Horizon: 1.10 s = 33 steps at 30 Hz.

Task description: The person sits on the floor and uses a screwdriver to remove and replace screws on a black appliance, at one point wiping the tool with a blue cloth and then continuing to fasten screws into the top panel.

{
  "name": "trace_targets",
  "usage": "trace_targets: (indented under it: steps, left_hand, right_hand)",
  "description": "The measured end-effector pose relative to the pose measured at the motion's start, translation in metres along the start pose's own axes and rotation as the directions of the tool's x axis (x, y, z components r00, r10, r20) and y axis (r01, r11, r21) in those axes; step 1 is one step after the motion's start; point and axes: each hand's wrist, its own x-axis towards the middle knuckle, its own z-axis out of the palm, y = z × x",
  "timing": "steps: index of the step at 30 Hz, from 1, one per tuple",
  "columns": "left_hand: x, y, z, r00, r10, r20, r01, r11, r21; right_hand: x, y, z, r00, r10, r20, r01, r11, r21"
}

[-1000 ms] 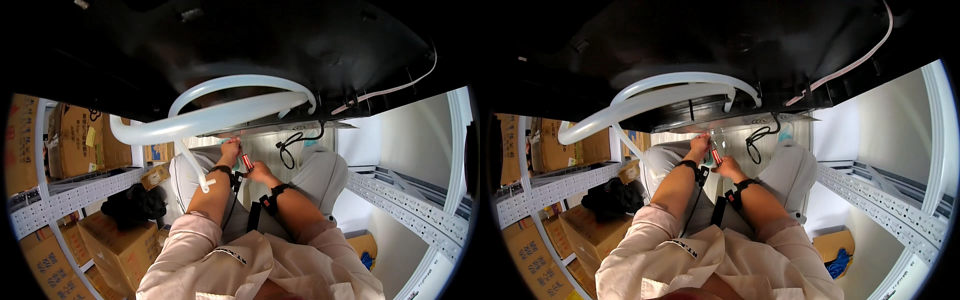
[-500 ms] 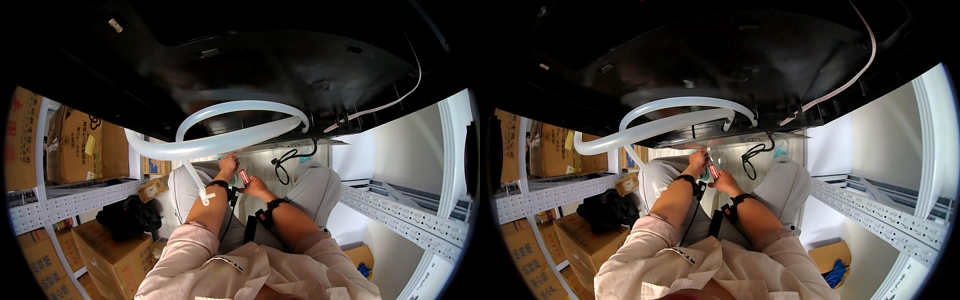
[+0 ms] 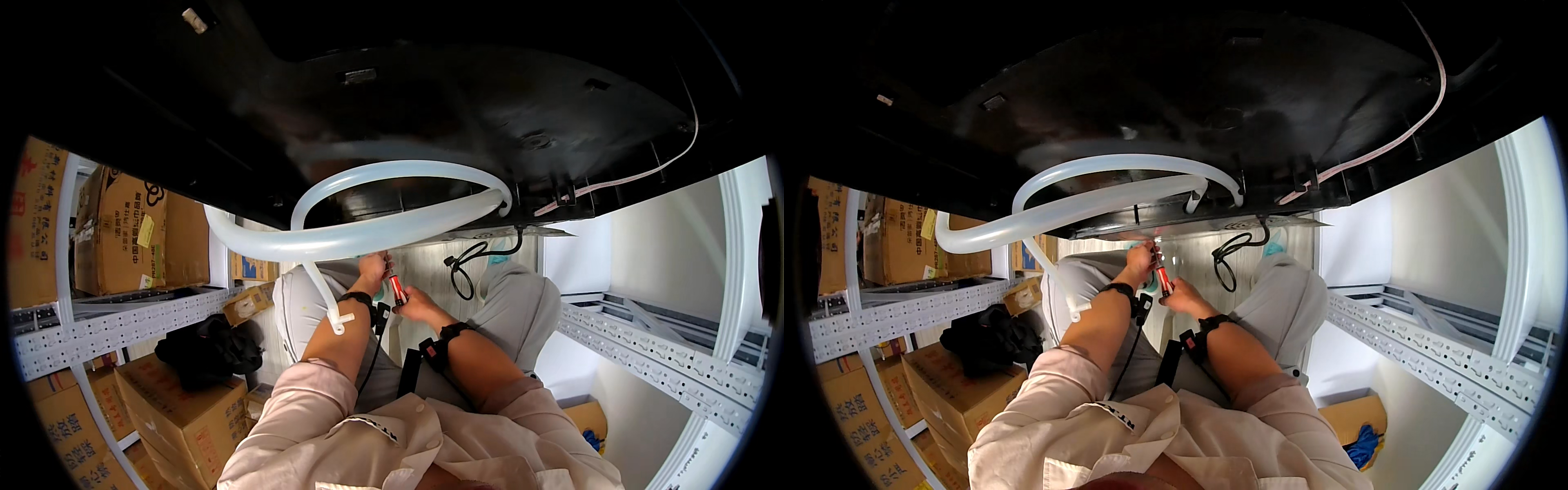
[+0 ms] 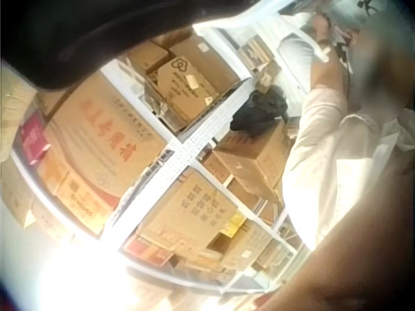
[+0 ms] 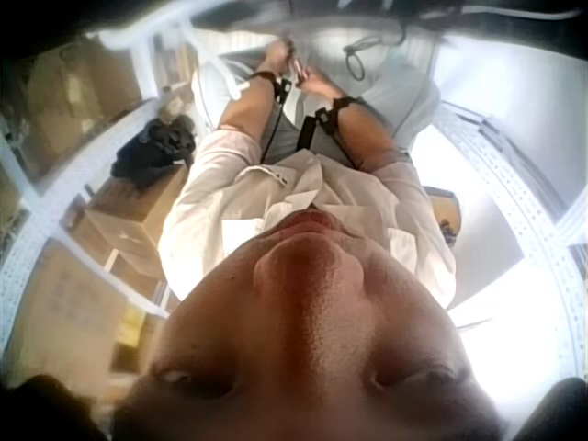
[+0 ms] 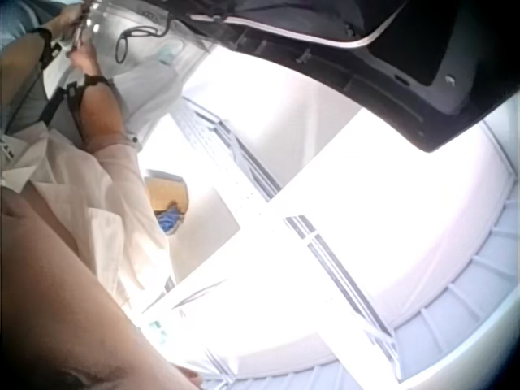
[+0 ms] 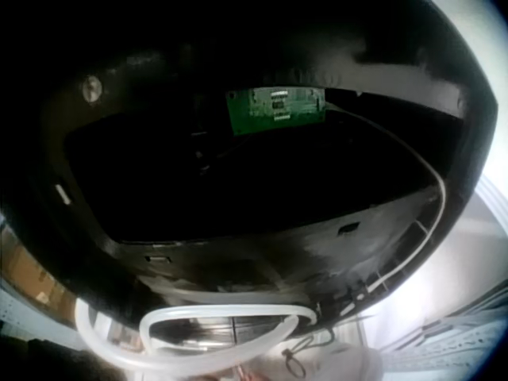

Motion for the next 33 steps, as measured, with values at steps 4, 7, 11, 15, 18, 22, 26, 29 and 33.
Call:
trace_targets:
  steps: [4, 7, 11, 15, 18, 22, 26, 29, 33]
  left_hand:
    - [-0.001, 0.004, 0.002, 0.998, 0.021, 0.055, -0.023, 0.999, 0.035]
    - [-0.004, 0.004, 0.002, 0.997, 0.025, 0.077, -0.026, 1.0, 0.011]
    - [-0.015, 0.006, 0.01, 0.996, 0.043, 0.081, -0.041, 0.999, -0.018]
    - [-0.017, 0.011, 0.012, 0.99, -0.006, 0.138, 0.016, 0.998, -0.068]
    - [-0.008, 0.006, 0.007, 0.989, 0.063, 0.136, -0.063, 0.998, -0.005]
    - [-0.001, 0.002, 0.013, 0.996, 0.085, -0.008, -0.085, 0.992, -0.097]
    - [0.001, 0.001, 0.016, 0.993, 0.087, -0.077, -0.092, 0.993, -0.069]
    - [-0.001, 0.003, 0.018, 0.994, 0.077, -0.077, -0.082, 0.994, -0.077]
    - [0.0, 0.002, 0.013, 0.993, 0.094, -0.077, -0.097, 0.995, -0.032]
  right_hand:
    - [0.006, 0.009, 0.004, 1.0, -0.01, -0.028, 0.01, 1.0, -0.006]
    - [0.006, 0.008, 0.002, 0.999, -0.032, -0.035, 0.032, 0.999, -0.024]
    - [0.001, 0.008, 0.003, 0.994, -0.034, -0.109, 0.03, 0.999, -0.035]
    - [0.0, 0.006, -0.002, 0.999, -0.009, -0.05, 0.004, 0.996, -0.087]
    - [-0.003, 0.002, -0.004, 1.0, 0.009, -0.023, -0.011, 0.996, -0.088]
    - [-0.005, -0.001, -0.007, 1.0, -0.002, -0.025, 0.0, 0.997, -0.074]
    - [0.004, 0.013, 0.004, 0.995, -0.067, -0.076, 0.062, 0.996, -0.071]
    - [0.011, 0.02, 0.01, 0.998, -0.034, -0.049, 0.035, 0.999, 0.005]
    - [0.015, 0.024, 0.013, 0.999, -0.011, -0.038, 0.012, 1.0, 0.014]
